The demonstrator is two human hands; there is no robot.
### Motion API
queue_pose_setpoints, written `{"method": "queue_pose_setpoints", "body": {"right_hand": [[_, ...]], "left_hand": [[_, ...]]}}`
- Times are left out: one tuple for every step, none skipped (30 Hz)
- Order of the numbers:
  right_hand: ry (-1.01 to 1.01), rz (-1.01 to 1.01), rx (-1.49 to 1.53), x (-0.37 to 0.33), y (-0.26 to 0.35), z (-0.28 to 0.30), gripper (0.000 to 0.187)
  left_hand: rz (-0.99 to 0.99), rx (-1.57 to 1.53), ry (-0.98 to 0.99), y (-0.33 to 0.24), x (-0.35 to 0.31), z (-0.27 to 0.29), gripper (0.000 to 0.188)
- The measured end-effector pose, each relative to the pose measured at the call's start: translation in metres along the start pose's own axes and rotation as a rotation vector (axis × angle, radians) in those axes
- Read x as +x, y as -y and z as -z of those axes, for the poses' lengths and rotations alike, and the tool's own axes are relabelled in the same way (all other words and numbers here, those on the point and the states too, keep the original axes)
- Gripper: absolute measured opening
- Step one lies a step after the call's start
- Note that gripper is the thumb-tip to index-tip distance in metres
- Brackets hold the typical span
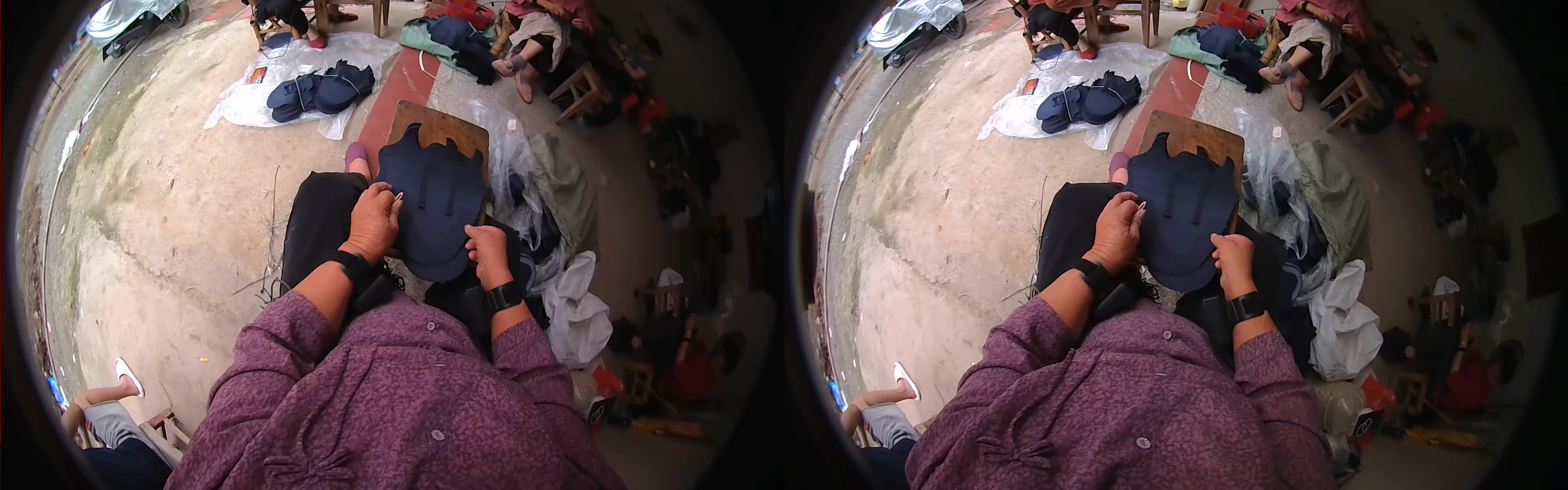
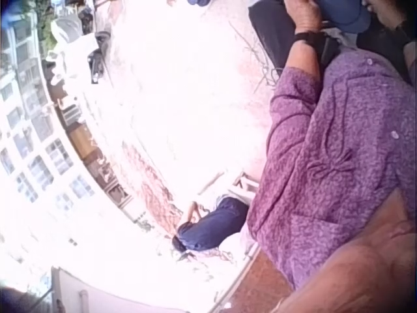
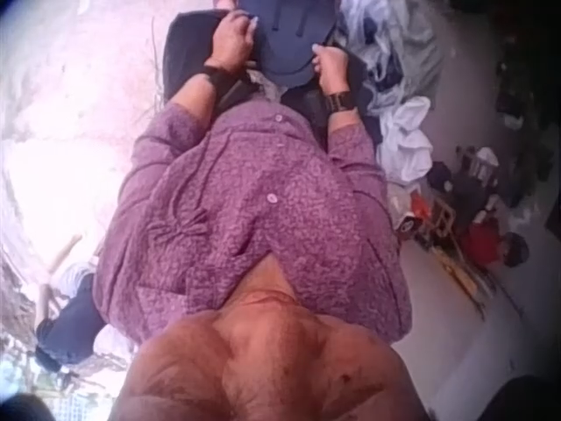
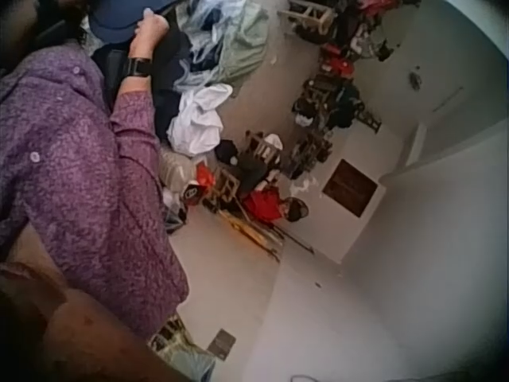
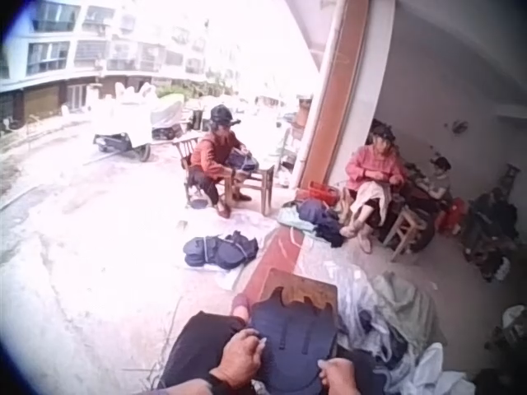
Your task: The recorder is hand-stitching a dark-colored shoe upper component using a needle and thread, then organizing finished components into a large plastic bag.
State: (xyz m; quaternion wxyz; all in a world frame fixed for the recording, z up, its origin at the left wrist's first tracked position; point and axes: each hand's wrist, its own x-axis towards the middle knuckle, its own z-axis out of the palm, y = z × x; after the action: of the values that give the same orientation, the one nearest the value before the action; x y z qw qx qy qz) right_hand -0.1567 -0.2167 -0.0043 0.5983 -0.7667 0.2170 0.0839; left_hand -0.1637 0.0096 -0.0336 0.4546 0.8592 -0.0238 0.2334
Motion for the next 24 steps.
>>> {"method": "queue_pose_setpoints", "body": {"right_hand": [[0.044, -0.095, 0.110, 0.004, 0.002, 0.002, 0.017], [0.089, -0.190, 0.222, 0.007, 0.003, 0.004, 0.018], [0.084, -0.190, 0.224, 0.009, 0.008, 0.003, 0.018], [0.081, -0.237, 0.158, 0.011, 0.013, 0.002, 0.018], [0.080, -0.284, 0.093, 0.011, 0.017, 0.001, 0.018], [0.078, -0.284, 0.093, 0.009, 0.020, -0.001, 0.018], [0.066, -0.203, 0.085, 0.007, 0.023, -0.007, 0.019], [0.056, -0.123, 0.076, 0.006, 0.024, -0.010, 0.023], [0.054, -0.124, 0.078, 0.014, 0.016, -0.007, 0.023], [0.106, -0.050, 0.142, 0.026, 0.005, -0.004, 0.011], [0.158, 0.024, 0.205, 0.038, -0.006, 0.001, 0.006], [0.172, 0.015, 0.203, 0.034, 0.001, -0.001, 0.006], [0.264, 0.043, 0.382, 0.023, 0.020, -0.003, 0.008], [0.345, 0.076, 0.565, 0.017, 0.033, -0.001, 0.011], [0.475, 0.116, 0.608, 0.023, 0.029, 0.015, 0.025], [0.484, 0.094, 0.637, 0.026, 0.025, 0.023, 0.024], [0.481, 0.066, 0.614, 0.029, 0.019, 0.030, 0.024], [0.476, 0.038, 0.593, 0.029, 0.013, 0.034, 0.023], [0.479, 0.037, 0.594, 0.029, 0.004, 0.035, 0.023], [0.432, 0.017, 0.471, 0.029, -0.004, 0.037, 0.024], [0.384, -0.005, 0.350, 0.026, -0.005, 0.035, 0.025], [0.385, -0.006, 0.351, 0.026, -0.004, 0.034, 0.025], [0.352, 0.049, 0.174, 0.027, -0.003, 0.032, 0.020], [0.311, 0.105, 0.001, 0.026, 0.001, 0.030, 0.016]], "left_hand": [[-0.020, -0.001, 0.000, -0.001, 0.001, -0.001, 0.009], [-0.039, -0.001, -0.001, -0.002, 0.002, -0.002, 0.009], [-0.042, -0.005, 0.003, -0.002, 0.003, -0.001, 0.009], [-0.029, 0.008, 0.033, -0.002, 0.003, 0.000, 0.008], [-0.016, 0.021, 0.063, -0.002, 0.003, 0.000, 0.007], [-0.017, 0.019, 0.065, -0.002, 0.003, 0.000, 0.007], [-0.013, 0.012, 0.059, -0.002, 0.004, 0.001, 0.007], [-0.008, 0.005, 0.052, -0.001, 0.004, 0.001, 0.007], [-0.010, 0.005, 0.055, -0.002, 0.004, 0.000, 0.007], [0.009, -0.059, 0.049, -0.001, 0.006, -0.002, 0.007], [0.028, -0.123, 0.043, -0.001, 0.008, -0.003, 0.008], [0.041, -0.112, 0.040, 0.005, 0.005, -0.001, 0.008], [0.043, -0.115, 0.008, 0.009, 0.004, 0.002, 0.008], [0.036, -0.124, -0.020, 0.011, 0.005, 0.002, 0.008], [0.036, -0.122, -0.023, 0.011, 0.006, 0.002, 0.008], [0.052, -0.147, -0.021, 0.012, 0.007, 0.001, 0.008], [0.069, -0.171, -0.018, 0.012, 0.008, 0.001, 0.009], [0.071, -0.168, -0.020, 0.012, 0.007, 0.000, 0.009], [0.079, -0.174, -0.021, 0.011, 0.008, 0.000, 0.008], [0.087, -0.180, -0.021, 0.010, 0.008, 0.000, 0.008], [0.088, -0.178, -0.022, 0.009, 0.008, 0.001, 0.008], [0.107, -0.182, -0.013, 0.008, 0.008, 0.002, 0.008], [0.124, -0.187, -0.003, 0.006, 0.009, 0.002, 0.009], [0.117, -0.188, 0.002, 0.006, 0.009, 0.001, 0.009]]}}
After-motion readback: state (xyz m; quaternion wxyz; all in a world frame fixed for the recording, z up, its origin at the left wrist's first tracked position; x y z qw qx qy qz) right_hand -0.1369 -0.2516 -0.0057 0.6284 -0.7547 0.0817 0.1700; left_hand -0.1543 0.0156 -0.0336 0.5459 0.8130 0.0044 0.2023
